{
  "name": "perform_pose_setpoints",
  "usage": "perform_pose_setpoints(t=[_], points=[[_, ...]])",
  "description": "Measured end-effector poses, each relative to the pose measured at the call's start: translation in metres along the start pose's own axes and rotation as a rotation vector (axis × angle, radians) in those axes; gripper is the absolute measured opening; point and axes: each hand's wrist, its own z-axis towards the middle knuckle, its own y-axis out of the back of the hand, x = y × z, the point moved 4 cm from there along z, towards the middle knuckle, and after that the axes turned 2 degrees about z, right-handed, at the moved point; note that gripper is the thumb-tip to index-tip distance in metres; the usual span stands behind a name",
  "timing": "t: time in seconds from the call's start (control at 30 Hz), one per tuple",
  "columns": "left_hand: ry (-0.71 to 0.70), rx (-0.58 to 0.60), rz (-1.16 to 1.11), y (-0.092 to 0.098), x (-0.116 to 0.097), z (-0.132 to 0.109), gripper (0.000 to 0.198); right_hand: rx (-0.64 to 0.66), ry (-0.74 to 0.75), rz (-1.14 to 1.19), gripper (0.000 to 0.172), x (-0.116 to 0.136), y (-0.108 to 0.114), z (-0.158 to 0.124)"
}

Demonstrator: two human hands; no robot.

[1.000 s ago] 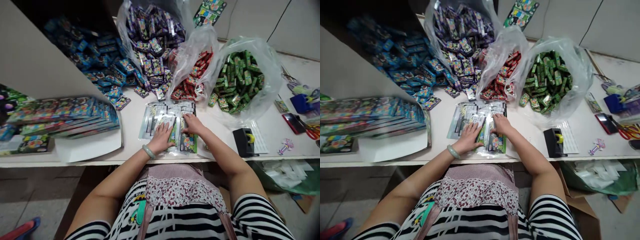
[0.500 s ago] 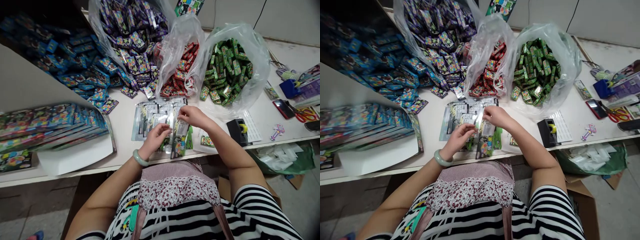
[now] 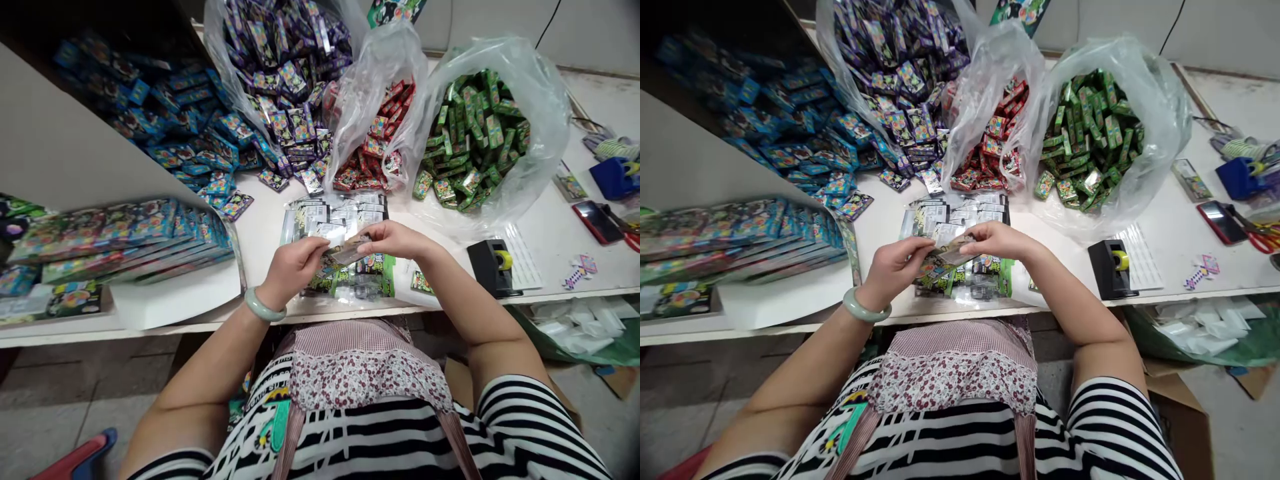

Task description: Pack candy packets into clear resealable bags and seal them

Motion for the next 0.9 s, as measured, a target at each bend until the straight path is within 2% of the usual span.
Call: perform_pose_setpoints(t=[0.1,0.2,0.3,0.33,0.4,0.47,0.5,0.53,0.57,0.63,0.67,0.8,0.9], points=[[-0.12,0.065,0.171,-0.002,-0.006,0.0,0.026,-0.108,0.003,0.03,0.037,-0.008,0.001,0.004],[-0.114,0.096,0.288,-0.004,-0.006,-0.001,0.038,-0.109,0.072,0.076,0.04,-0.006,-0.004,0.012],[-0.062,0.073,0.234,-0.001,0.003,-0.002,0.036,-0.083,0.161,-0.034,0.037,0.006,-0.012,0.017],[-0.021,0.049,0.183,0.002,0.008,-0.003,0.034,-0.132,0.204,-0.113,0.035,0.011,-0.013,0.016],[0.122,-0.044,0.044,0.007,0.019,-0.005,0.031,-0.361,0.324,-0.284,0.033,0.022,-0.014,0.008],[0.3,-0.162,-0.135,0.011,0.029,-0.008,0.033,-0.626,0.413,-0.379,0.042,0.025,-0.015,-0.005],[0.38,-0.204,-0.235,0.012,0.032,-0.01,0.036,-0.67,0.412,-0.372,0.05,0.021,-0.018,-0.008],[0.447,-0.225,-0.337,0.01,0.034,-0.012,0.039,-0.634,0.379,-0.328,0.057,0.014,-0.023,-0.008],[0.499,-0.226,-0.438,0.007,0.034,-0.012,0.041,-0.542,0.327,-0.257,0.06,0.004,-0.029,-0.005],[0.575,-0.189,-0.635,-0.002,0.032,-0.012,0.04,-0.362,0.229,-0.097,0.051,-0.016,-0.04,0.004],[0.608,-0.17,-0.731,-0.008,0.031,-0.012,0.039,-0.329,0.196,-0.037,0.045,-0.024,-0.043,0.008],[0.743,-0.155,-1.039,-0.034,0.033,-0.016,0.041,-0.395,0.101,0.128,0.041,-0.04,-0.041,0.016],[0.823,-0.297,-1.085,-0.047,0.037,-0.027,0.044,-0.333,0.039,0.16,0.039,-0.045,-0.046,0.012]])
